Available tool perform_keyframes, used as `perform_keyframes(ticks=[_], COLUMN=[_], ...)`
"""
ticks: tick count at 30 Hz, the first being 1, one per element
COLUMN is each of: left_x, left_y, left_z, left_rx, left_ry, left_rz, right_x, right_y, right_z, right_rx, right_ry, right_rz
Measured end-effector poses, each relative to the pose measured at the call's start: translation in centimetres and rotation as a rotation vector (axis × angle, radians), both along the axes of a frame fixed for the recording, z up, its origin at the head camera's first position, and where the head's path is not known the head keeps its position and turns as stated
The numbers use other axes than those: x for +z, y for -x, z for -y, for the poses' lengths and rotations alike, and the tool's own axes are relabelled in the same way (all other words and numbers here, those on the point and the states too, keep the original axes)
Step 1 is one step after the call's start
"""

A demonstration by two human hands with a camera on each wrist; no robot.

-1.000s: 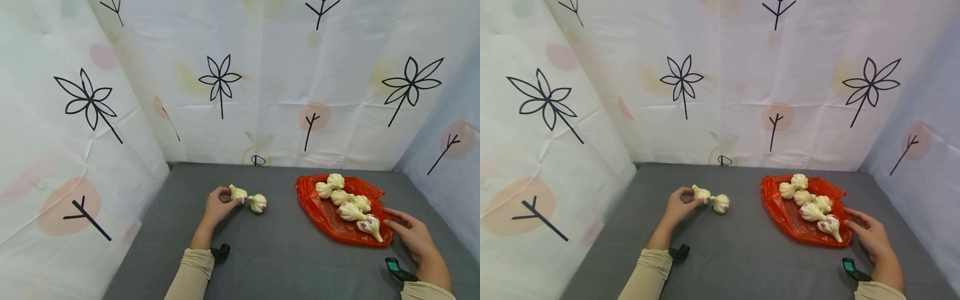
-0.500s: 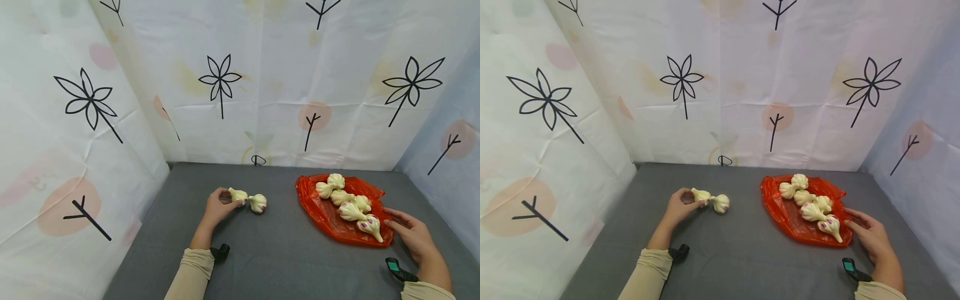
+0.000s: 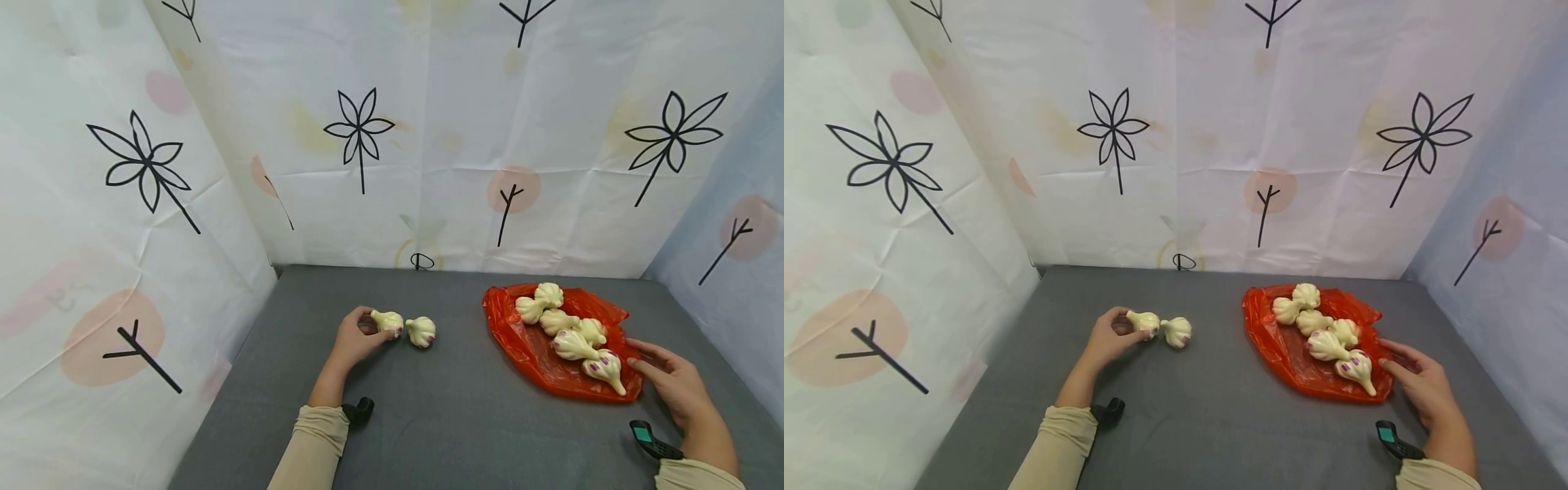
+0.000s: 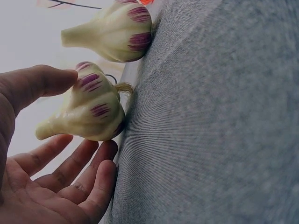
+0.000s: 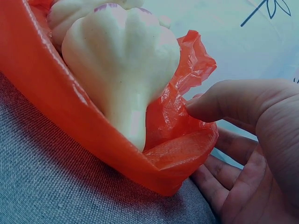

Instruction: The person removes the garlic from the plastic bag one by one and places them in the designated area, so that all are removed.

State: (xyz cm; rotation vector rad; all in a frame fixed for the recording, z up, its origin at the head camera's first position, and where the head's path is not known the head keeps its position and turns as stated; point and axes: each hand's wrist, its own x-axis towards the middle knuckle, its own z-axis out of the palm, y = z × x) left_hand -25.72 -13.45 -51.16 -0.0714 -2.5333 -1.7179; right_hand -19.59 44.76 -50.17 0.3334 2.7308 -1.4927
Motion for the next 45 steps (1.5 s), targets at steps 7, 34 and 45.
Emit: perform_keyframes(ticks=[7,34,45], left_x=[0.0,1.4,4.8], left_y=[0.0,0.3,-0.3], left_z=[0.1,0.8,0.0], left_rx=[-0.015,0.015,0.077], left_ry=[-0.016,-0.008,0.037], left_rz=[0.015,-0.082,-0.245], right_x=[0.0,0.0,-0.3], right_y=[-0.1,-0.2,-0.2], right_z=[-0.1,-0.1,0.2], right_rx=[-0.001,0.015,0.022], right_ry=[0.0,-0.007,0.009], right_rz=[0.005,-0.028,-0.052])
